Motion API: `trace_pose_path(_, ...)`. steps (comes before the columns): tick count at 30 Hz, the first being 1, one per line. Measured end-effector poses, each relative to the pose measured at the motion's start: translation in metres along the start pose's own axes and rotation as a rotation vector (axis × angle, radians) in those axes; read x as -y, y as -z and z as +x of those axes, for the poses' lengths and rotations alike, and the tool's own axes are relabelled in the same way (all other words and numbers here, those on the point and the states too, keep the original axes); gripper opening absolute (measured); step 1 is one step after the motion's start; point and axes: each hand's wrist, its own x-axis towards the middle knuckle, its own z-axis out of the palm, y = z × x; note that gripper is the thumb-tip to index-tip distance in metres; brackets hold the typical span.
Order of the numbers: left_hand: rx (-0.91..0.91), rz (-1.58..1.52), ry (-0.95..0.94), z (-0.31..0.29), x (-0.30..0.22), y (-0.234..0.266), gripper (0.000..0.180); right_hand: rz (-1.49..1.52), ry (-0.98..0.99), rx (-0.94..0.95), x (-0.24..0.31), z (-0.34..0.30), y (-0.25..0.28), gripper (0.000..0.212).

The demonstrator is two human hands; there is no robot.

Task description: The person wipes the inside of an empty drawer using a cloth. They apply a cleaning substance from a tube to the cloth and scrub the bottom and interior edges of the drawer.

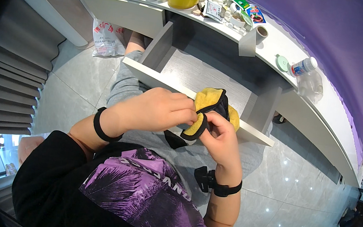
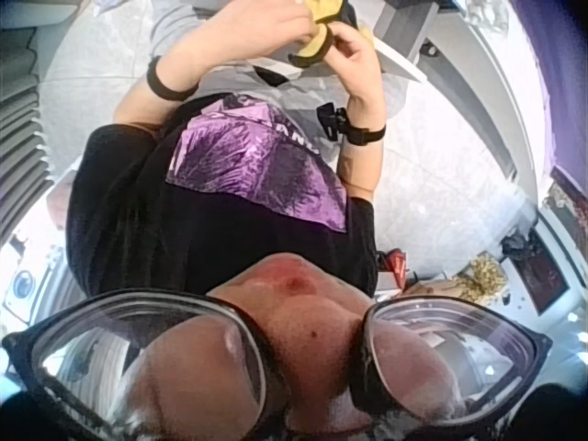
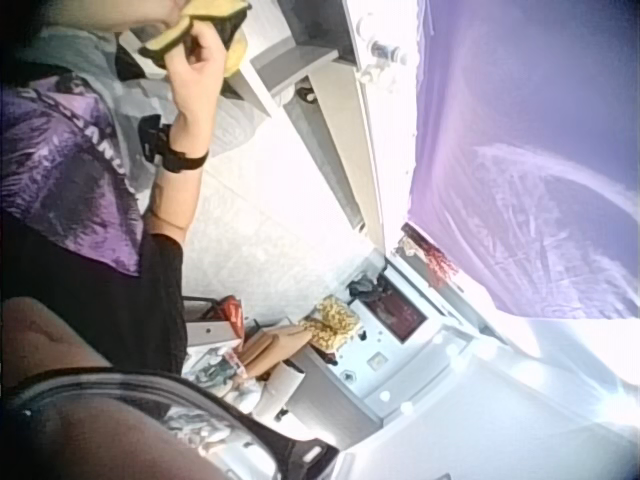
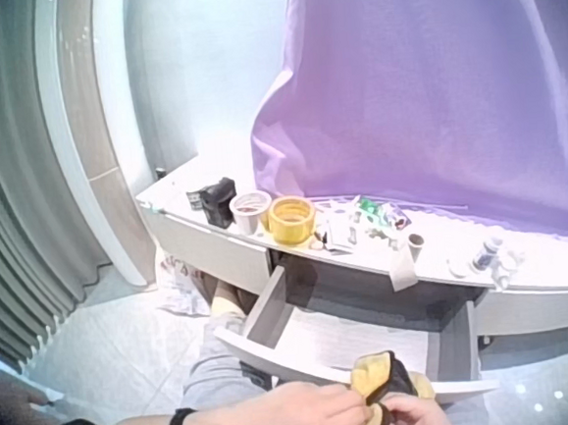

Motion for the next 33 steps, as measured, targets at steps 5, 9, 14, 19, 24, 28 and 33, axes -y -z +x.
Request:
trace_pose_path(5, -0.026, 0.07, 0.028, -0.002, -0.002, -0.012, 0.019, -0.002, 0.044, -0.01, 0.001, 0.001, 0.0, 0.012)
trace_pose_path(9, -0.039, 0.14, 0.043, -0.003, -0.001, -0.015, 0.016, -0.009, 0.034, -0.016, 0.001, 0.0, -0.001, 0.012)
trace_pose_path(14, 0.024, 0.141, 0.067, -0.003, 0.001, -0.017, 0.015, -0.061, 0.077, -0.019, -0.003, 0.001, -0.004, 0.011)
trace_pose_path(19, 0.149, -0.056, 0.25, -0.004, -0.004, -0.012, 0.015, -0.297, 0.149, -0.023, -0.001, -0.001, -0.004, 0.009)
trace_pose_path(24, -0.087, -0.04, 0.051, 0.0, 0.001, -0.007, 0.013, -0.049, 0.1, -0.13, 0.0, 0.0, 0.0, 0.008)
trace_pose_path(28, -0.143, 0.0, -0.086, -0.002, 0.005, -0.007, 0.026, -0.024, 0.101, -0.064, 0.001, 0.001, 0.001, 0.008)
trace_pose_path(33, -0.121, 0.063, -0.106, -0.004, 0.004, -0.007, 0.026, -0.057, 0.103, -0.024, 0.004, 0.001, -0.001, 0.008)
